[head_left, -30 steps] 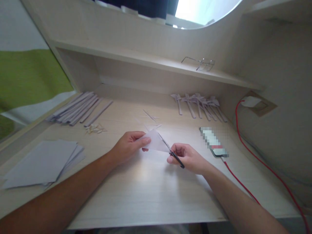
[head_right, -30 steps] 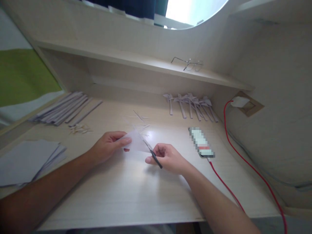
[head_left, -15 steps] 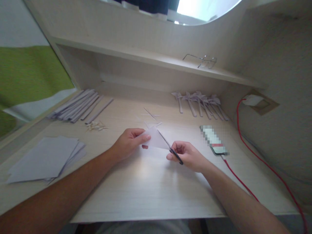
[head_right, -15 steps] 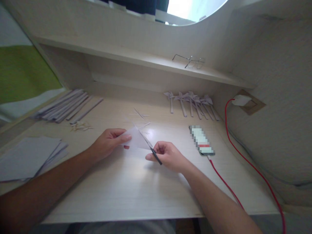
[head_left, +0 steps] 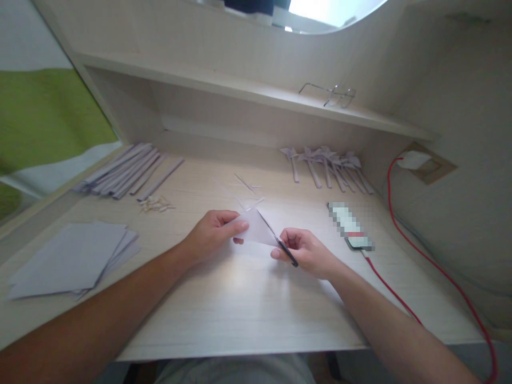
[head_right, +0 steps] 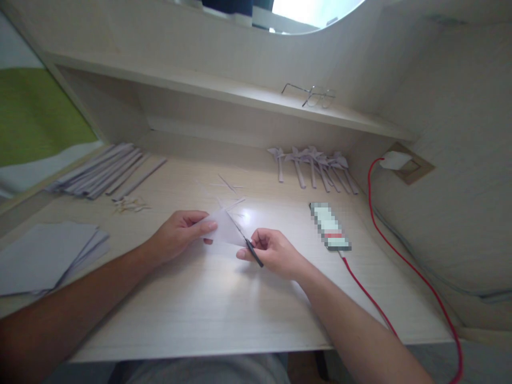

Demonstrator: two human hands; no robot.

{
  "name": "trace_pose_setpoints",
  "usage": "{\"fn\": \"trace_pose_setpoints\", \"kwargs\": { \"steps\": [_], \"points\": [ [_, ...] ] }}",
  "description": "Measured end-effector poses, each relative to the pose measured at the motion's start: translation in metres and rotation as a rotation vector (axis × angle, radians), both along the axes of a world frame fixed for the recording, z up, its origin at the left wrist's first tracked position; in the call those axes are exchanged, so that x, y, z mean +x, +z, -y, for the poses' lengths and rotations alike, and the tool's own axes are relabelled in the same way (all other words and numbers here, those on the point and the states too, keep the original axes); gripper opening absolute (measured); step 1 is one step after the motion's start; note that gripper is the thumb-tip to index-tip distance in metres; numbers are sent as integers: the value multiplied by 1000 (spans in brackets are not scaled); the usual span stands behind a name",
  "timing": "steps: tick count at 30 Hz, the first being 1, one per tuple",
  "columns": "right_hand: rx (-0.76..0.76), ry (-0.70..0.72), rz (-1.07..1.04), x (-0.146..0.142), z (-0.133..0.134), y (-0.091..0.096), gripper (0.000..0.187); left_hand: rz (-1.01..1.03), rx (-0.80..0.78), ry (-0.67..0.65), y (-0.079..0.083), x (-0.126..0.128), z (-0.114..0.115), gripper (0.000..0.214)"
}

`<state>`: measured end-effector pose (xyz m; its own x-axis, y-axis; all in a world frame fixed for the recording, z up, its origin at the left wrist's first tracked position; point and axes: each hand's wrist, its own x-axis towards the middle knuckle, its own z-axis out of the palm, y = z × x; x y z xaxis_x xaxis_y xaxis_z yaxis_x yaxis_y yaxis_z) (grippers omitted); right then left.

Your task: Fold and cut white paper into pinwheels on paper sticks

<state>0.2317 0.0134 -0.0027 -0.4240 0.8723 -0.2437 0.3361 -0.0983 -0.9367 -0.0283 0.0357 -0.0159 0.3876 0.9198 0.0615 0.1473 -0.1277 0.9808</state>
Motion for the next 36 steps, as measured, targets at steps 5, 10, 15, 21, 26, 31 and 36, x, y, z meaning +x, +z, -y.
{"fn": "trace_pose_setpoints", "kwargs": {
  "steps": [5, 10, 15, 21, 26, 31, 36],
  "points": [
    [10, 0, -14, 0, 1, -3, 48, 18, -15, 8, 0, 0, 0, 34],
    [-11, 9, -46, 0, 1, -3, 47, 3, -25, -5, -1, 2, 2, 33],
    [-1, 12, -39, -1, 1, -4, 47, -6, -34, -17, -2, 3, 3, 32],
    [22, 4, -17, -2, 1, -5, 48, -15, -14, -2, -2, 2, 2, 32],
    [25, 6, -5, -1, 1, -5, 47, -21, -28, -21, -4, 2, 3, 32],
    [32, -11, -46, -1, 0, -7, 47, -11, -48, -29, -3, 4, 3, 32],
    [46, -99, -113, -5, -1, -4, 45, -21, -61, -57, -1, 5, 5, 30]
  ]
}}
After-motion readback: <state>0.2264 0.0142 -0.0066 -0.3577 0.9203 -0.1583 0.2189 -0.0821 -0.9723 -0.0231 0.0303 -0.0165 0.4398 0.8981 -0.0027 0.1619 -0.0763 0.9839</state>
